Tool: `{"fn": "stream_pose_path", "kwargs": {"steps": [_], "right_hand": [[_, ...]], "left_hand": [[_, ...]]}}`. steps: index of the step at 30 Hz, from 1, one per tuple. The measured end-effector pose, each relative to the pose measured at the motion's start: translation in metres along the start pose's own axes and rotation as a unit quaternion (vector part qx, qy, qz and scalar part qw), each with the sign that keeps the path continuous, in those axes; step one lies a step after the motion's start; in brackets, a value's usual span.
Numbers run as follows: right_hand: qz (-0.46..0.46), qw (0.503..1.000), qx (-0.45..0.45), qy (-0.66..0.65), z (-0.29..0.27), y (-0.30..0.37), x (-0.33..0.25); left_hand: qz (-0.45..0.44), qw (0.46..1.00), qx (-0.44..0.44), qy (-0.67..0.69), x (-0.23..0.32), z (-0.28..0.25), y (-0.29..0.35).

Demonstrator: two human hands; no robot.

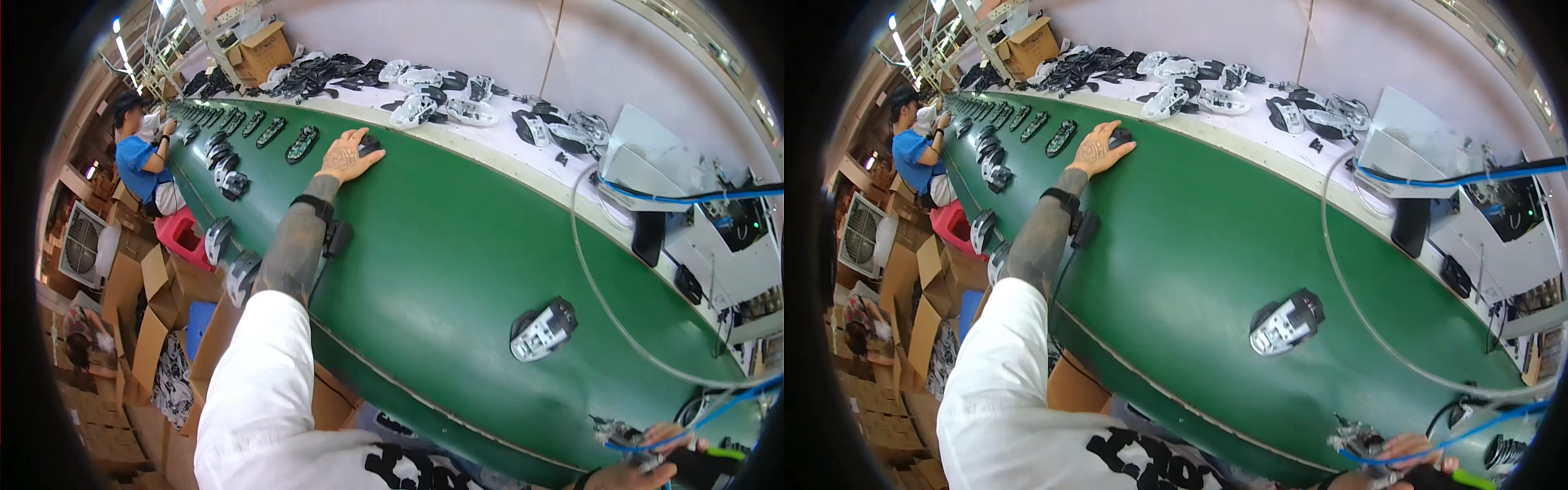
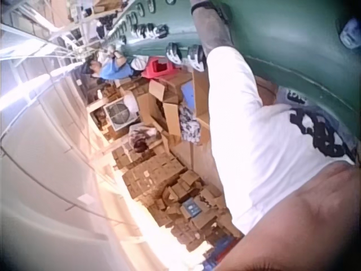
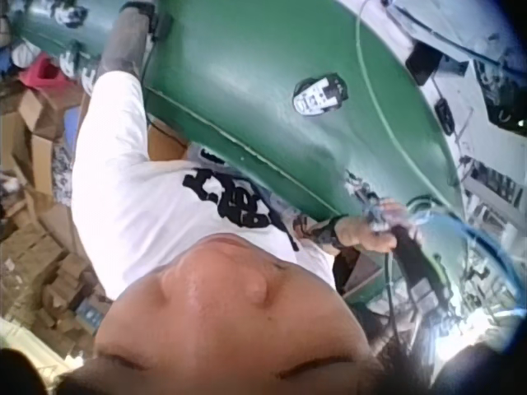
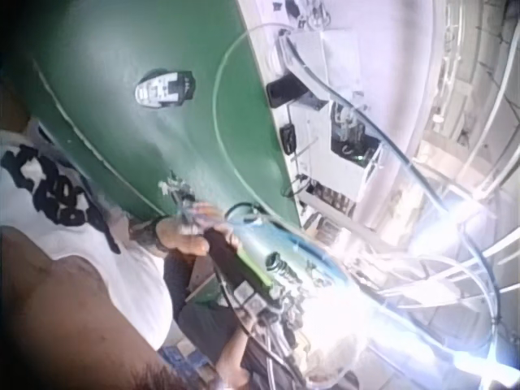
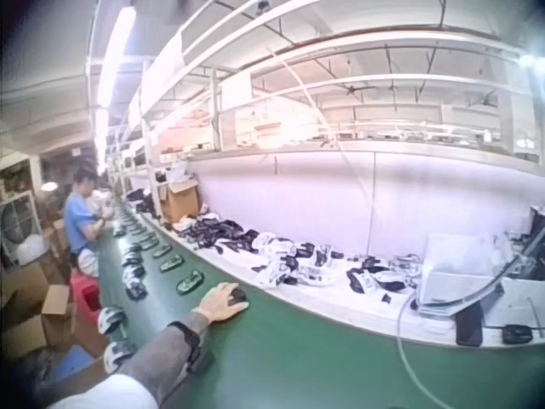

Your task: Assemble computer mice on a conveyor belt using an electric screwdriver.

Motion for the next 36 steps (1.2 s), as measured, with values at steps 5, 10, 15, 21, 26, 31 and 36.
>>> {"fn": "stream_pose_path", "kwargs": {"steps": [5, 10, 15, 21, 26, 31, 36], "right_hand": [[0.011, 0.999, -0.047, 0.01, 0.004, -0.009, 0.008], [0.034, 0.994, -0.056, 0.082, 0.01, -0.03, -0.034], [0.019, 0.987, -0.134, -0.084, 0.024, -0.056, -0.065], [0.017, 0.98, -0.136, -0.146, 0.075, -0.045, -0.073], [-0.027, 0.962, -0.126, -0.242, 0.093, -0.043, -0.077], [-0.063, 0.961, -0.093, -0.251, 0.086, -0.05, -0.073], [-0.082, 0.963, -0.096, -0.239, 0.081, -0.054, -0.071]], "left_hand": [[-0.007, 0.999, -0.04, -0.034, 0.011, 0.004, 0.021], [-0.006, 0.987, -0.114, 0.109, 0.1, 0.014, 0.081], [-0.168, 0.55, -0.145, 0.805, 0.196, 0.043, 0.142], [-0.139, 0.348, -0.193, 0.907, 0.292, 0.083, 0.203], [-0.155, 0.311, -0.293, 0.891, 0.31, 0.112, 0.244], [-0.142, 0.271, -0.345, 0.888, 0.333, 0.105, 0.258], [-0.145, 0.264, -0.36, 0.883, 0.338, 0.104, 0.261]]}}
Point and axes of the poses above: each hand's wrist, its own y-axis away from the middle knuckle, its own z-axis out of the palm, x = y × z, the point moved 10 cm from there along -y, towards the middle knuckle, and after that the axes turned 15 degrees about y, right-handed, at the moved point
